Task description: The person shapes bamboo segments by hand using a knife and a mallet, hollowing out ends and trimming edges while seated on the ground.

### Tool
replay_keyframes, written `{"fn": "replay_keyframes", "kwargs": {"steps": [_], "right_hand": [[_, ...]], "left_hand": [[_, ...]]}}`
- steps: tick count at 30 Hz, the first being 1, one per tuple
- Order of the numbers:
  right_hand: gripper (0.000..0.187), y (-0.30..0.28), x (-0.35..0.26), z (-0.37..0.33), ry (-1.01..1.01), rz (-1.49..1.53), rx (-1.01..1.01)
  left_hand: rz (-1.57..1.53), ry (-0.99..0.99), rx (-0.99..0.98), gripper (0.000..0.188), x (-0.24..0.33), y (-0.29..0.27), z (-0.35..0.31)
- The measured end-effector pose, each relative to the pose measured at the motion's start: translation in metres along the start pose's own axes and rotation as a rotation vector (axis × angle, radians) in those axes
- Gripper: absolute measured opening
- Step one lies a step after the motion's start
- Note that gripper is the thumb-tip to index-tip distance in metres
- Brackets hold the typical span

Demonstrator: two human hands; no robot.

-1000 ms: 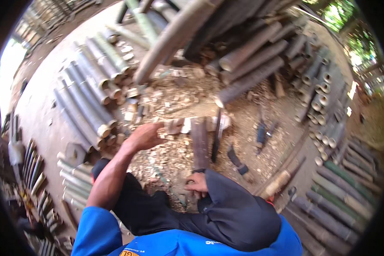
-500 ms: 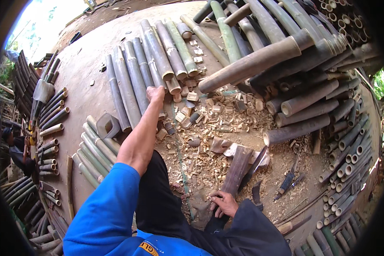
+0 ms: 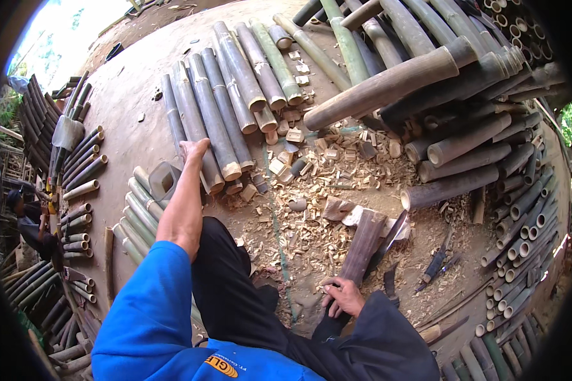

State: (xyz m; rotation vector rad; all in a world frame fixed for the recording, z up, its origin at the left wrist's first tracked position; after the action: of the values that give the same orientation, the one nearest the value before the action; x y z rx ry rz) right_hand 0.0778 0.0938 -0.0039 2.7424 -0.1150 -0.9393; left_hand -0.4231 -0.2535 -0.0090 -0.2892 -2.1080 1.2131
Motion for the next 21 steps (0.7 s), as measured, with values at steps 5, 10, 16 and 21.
{"fn": "replay_keyframes", "kwargs": {"steps": [5, 10, 16, 21], "right_hand": [[0.036, -0.007, 0.004, 0.002, 0.05, -0.012, -0.011], [0.034, 0.002, 0.002, 0.004, 0.049, -0.026, -0.055], [0.033, 0.002, 0.001, 0.005, 0.033, -0.025, -0.032], [0.036, -0.005, 0.004, 0.006, 0.024, -0.043, -0.03]], "left_hand": [[-0.064, 0.132, -0.157, 0.089, -0.007, 0.018, 0.006], [-0.811, -0.065, -0.641, 0.069, -0.016, 0.017, 0.026], [-0.622, 0.045, -0.655, 0.065, 0.013, -0.001, -0.004], [-0.742, 0.109, -0.591, 0.051, 0.042, 0.0, -0.042]]}}
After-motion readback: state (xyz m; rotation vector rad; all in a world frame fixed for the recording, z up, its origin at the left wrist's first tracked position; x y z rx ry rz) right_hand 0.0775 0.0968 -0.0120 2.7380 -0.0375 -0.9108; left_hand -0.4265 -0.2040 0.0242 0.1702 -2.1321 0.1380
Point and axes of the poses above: each hand's wrist, its own z-axis towards the middle knuckle, its own y-axis out of the palm, x = y × z, the point moved 7 cm from there along z, towards the middle knuckle, and after that the axes turned 7 degrees about -y, right-handed, at the moved point
